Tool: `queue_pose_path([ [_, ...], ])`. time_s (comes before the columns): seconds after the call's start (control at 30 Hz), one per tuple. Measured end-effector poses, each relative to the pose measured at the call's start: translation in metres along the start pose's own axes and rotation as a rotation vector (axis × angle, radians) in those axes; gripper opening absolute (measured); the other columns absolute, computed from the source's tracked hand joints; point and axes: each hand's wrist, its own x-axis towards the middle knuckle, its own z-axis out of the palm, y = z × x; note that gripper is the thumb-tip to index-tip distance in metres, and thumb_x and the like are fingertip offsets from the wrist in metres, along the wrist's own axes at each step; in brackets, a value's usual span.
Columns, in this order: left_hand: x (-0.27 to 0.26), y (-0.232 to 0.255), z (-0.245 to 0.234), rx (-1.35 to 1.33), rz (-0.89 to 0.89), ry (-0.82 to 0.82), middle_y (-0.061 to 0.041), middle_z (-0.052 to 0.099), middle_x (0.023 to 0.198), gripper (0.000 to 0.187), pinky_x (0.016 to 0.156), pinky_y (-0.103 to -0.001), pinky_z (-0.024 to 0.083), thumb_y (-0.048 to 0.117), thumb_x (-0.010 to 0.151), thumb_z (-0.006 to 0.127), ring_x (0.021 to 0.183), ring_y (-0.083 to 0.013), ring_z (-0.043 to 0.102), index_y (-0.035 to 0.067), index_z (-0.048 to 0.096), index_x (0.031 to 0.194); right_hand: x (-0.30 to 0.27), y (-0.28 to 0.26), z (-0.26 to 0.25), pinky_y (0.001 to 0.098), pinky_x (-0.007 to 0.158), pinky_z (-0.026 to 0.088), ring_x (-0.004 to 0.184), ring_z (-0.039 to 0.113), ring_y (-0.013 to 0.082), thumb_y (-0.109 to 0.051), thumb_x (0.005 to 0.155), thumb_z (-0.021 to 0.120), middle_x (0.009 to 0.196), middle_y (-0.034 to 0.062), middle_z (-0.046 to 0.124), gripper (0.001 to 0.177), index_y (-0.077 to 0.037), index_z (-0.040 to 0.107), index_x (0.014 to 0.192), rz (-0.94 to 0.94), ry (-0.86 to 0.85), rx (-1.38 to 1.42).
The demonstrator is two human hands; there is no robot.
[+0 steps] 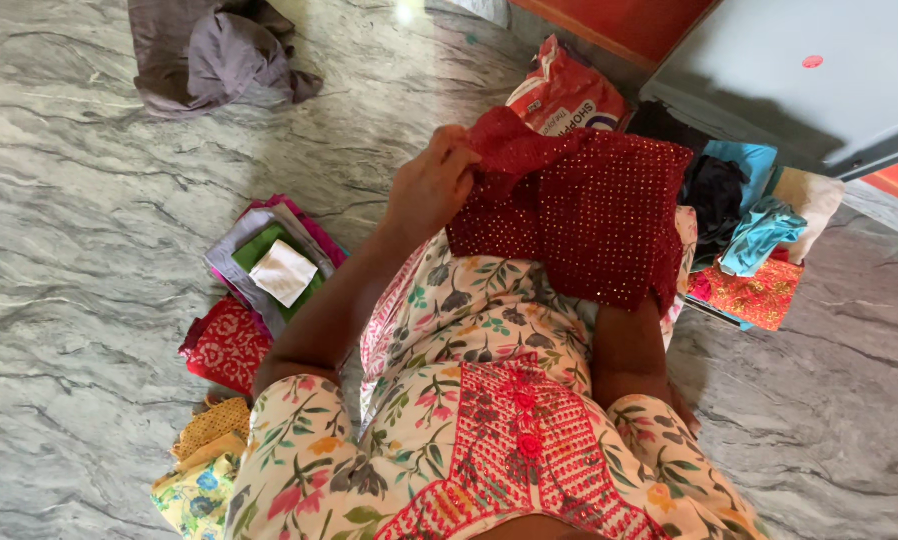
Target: The person sits on the floor and folds clothes, including a black bra, a blue fabric, and a red blouse, and places them into an open suitcase.
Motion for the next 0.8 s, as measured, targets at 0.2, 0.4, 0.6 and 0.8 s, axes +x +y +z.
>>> queue_pose_path([
  [0.2,-0.028,-0.012,0.018,-0.14,0.043,-0.062,-0.013,0.058,0.126,0.029,0.079,-0.041,0.057,0.004,0.087,0.065,0.104,-0.0358,0.068,0.005,0.058,0.115,-0.006,0.005,-0.009,0.0525,0.085,0.053,0.105,0.066,0.0371,-0.031,0.105,0.065,0.113,0.0156,0.07,0.026,-0.008,0.065,0.117,-0.003,-0.005,-0.02],
  [0.4,-0.03,-0.024,0.03,0.105,0.103,-0.174,-0.009,0.063,0.104,0.028,0.074,-0.042,0.056,0.006,0.087,0.07,0.091,-0.0295,0.069,0.014,0.067,0.114,0.0,0.007,-0.009,0.0533,0.085,0.053,0.105,0.067,0.038,-0.032,0.104,0.065,0.113,0.016,0.07,0.028,-0.008,0.066,0.117,-0.022,-0.016,-0.026],
  [0.6,0.009,-0.008,0.026,-0.117,0.01,0.139,-0.01,0.065,0.114,0.015,0.076,-0.041,0.057,0.014,0.097,0.067,0.095,-0.0311,0.07,0.01,0.062,0.111,0.0,0.004,-0.005,0.0542,0.084,0.053,0.105,0.067,0.0388,-0.034,0.104,0.065,0.113,0.0165,0.071,0.029,-0.008,0.066,0.117,-0.022,-0.017,-0.01],
  [0.8,0.024,-0.047,0.059,0.031,-0.154,-0.333,-0.014,0.074,0.104,0.014,0.075,-0.05,0.054,0.01,0.097,0.067,0.092,-0.0368,0.07,0.012,0.073,0.109,0.001,0.011,-0.021,0.055,0.084,0.053,0.105,0.068,0.0397,-0.035,0.103,0.066,0.113,0.0169,0.072,0.03,-0.008,0.067,0.116,-0.045,-0.024,-0.04],
])
